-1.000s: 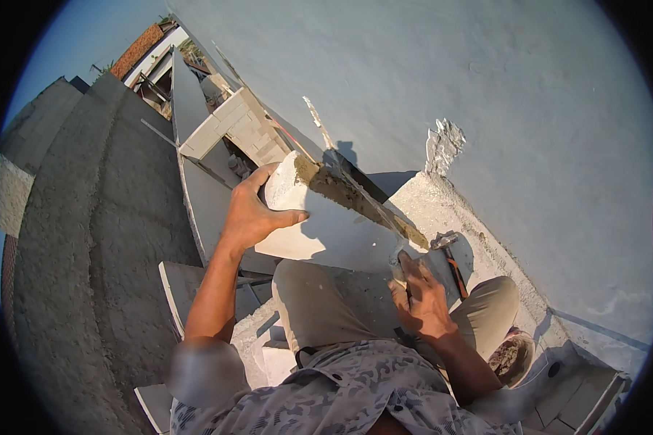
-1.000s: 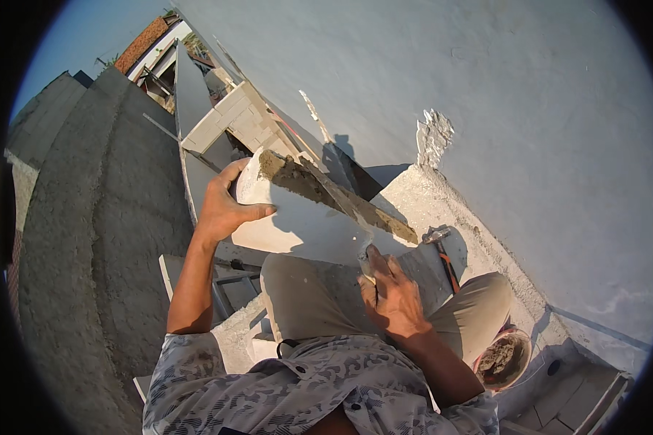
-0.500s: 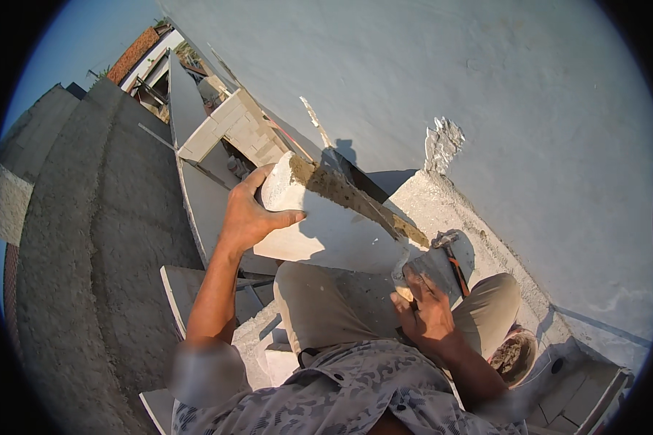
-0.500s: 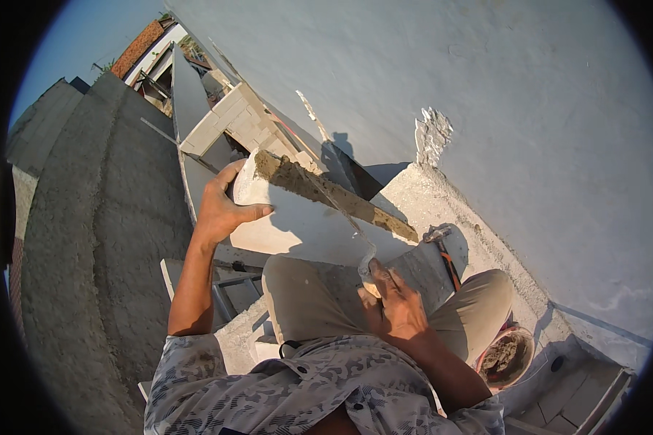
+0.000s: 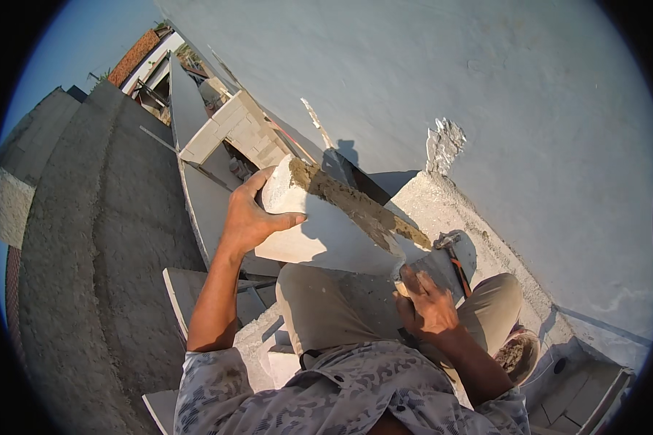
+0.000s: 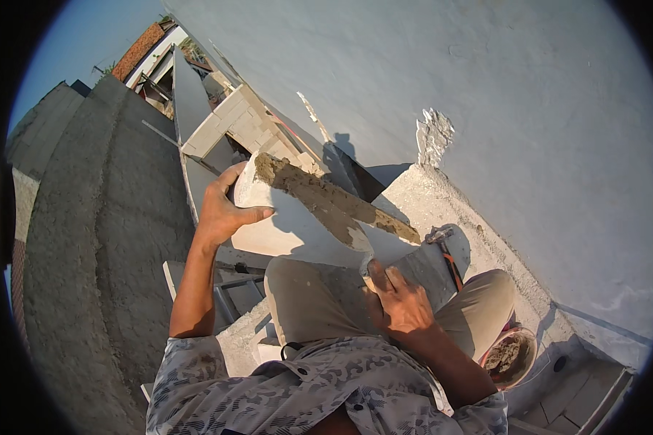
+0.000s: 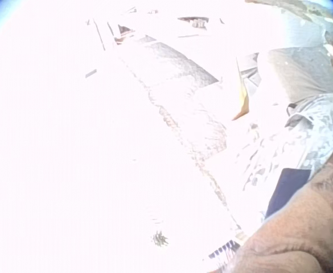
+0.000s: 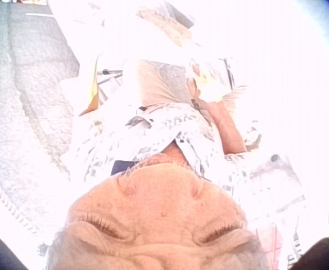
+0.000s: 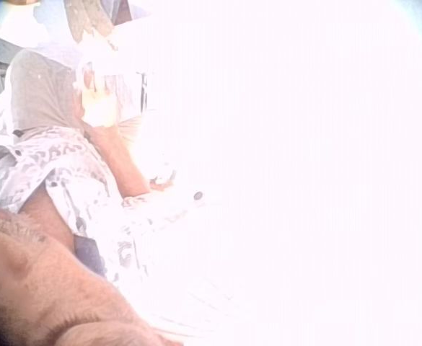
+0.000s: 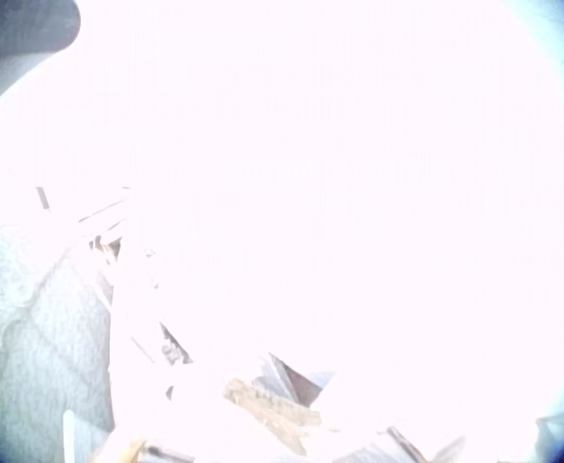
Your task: Applying mortar to a lightweight concrete block and placing it on a wall under construction, then tapping it with a hammer to level it.
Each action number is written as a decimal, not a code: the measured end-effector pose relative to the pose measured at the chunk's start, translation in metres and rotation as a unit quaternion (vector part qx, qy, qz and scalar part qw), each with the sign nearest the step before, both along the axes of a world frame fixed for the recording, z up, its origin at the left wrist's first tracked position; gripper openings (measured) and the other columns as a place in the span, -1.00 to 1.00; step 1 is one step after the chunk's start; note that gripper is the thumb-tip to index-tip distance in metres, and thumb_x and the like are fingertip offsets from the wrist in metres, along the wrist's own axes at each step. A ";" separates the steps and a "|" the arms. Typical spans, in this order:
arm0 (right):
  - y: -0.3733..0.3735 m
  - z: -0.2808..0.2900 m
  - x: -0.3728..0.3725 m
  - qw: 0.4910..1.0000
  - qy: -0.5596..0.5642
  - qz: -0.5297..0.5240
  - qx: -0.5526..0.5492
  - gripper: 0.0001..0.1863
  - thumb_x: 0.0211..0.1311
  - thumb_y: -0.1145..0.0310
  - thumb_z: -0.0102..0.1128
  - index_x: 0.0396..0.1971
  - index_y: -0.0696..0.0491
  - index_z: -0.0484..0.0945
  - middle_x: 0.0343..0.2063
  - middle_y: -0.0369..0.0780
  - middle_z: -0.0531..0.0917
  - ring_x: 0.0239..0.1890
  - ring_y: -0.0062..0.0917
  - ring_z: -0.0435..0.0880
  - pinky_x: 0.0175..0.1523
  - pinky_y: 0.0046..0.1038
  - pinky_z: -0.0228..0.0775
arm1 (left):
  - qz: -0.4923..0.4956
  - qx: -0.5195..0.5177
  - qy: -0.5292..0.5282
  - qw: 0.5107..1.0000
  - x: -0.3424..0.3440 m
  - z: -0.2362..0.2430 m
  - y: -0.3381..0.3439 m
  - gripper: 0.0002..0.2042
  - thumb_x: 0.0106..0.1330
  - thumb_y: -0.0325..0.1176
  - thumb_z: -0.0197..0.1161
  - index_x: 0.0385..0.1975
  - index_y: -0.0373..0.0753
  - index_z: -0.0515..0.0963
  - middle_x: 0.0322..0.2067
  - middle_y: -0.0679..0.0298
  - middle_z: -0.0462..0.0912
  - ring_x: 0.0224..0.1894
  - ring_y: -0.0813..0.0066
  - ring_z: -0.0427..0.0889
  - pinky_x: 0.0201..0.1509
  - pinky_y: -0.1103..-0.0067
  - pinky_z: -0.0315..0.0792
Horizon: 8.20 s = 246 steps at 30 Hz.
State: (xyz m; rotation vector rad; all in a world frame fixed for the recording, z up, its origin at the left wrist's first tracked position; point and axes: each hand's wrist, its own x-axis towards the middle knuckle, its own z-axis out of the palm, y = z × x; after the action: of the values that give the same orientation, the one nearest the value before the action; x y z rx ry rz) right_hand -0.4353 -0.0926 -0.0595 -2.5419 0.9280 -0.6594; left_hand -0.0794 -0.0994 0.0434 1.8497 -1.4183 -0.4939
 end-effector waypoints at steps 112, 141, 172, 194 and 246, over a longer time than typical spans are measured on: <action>0.045 -0.134 -0.025 0.906 -0.102 -0.224 0.344 -0.31 0.17 0.47 0.17 0.29 0.45 0.25 0.04 0.34 0.51 0.11 0.23 0.54 0.21 -0.03 0.43 | 0.046 0.017 0.079 0.996 -0.003 -0.003 -0.018 -0.17 -0.04 -0.36 0.68 0.26 -0.57 0.43 0.05 -0.05 0.67 0.06 0.28 0.66 0.22 0.46 0.47; -0.003 -0.085 -0.050 0.935 -0.139 -0.063 0.320 -0.34 0.24 0.28 0.27 0.29 0.29 0.41 0.02 0.17 0.65 0.08 0.00 0.67 0.18 -0.19 0.51 | -0.005 -0.010 0.059 0.998 0.017 -0.013 0.011 -0.17 -0.05 -0.44 0.64 0.30 -0.50 0.42 0.07 0.05 0.65 0.10 0.32 0.63 0.27 0.46 0.44; 0.003 -0.077 -0.051 0.896 -0.242 -0.203 0.313 -0.44 0.25 0.55 0.26 0.27 0.29 0.43 -0.26 -0.22 0.65 -0.24 -0.54 0.60 -0.12 -0.47 0.49 | -0.013 -0.004 0.017 1.000 -0.002 -0.003 0.008 -0.16 -0.12 -0.36 0.68 0.24 -0.49 0.46 0.03 -0.02 0.70 0.07 0.31 0.67 0.22 0.45 0.48; -0.051 -0.006 -0.060 0.825 -0.381 -0.249 0.336 -0.72 0.38 0.38 0.34 -0.02 0.14 0.51 -0.51 -0.38 0.55 -0.60 -0.75 0.47 -0.52 -0.61 0.37 | -0.044 0.030 -0.133 0.990 -0.060 0.018 -0.026 -0.08 -0.11 -0.25 0.52 0.33 -0.55 0.36 0.04 -0.21 0.67 0.10 0.07 0.71 0.23 0.38 0.53; 0.155 -0.159 -0.386 0.800 0.344 -0.357 0.338 -0.80 0.08 0.43 0.22 -0.35 0.17 0.74 -0.42 -0.02 0.77 -0.32 -0.15 0.81 -0.22 -0.16 0.64 | -0.072 -0.138 -0.122 0.980 -0.163 -0.013 -0.038 -0.41 0.20 -0.46 0.47 0.26 -0.37 0.45 -0.02 0.06 0.65 -0.07 0.33 0.63 0.04 0.50 0.51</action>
State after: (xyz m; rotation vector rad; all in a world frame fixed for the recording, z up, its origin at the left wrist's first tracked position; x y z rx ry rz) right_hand -0.8216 0.0625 -0.2181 -1.6933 1.9682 0.4635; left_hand -0.2427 -0.1376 0.0305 1.6325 -1.6979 -0.1305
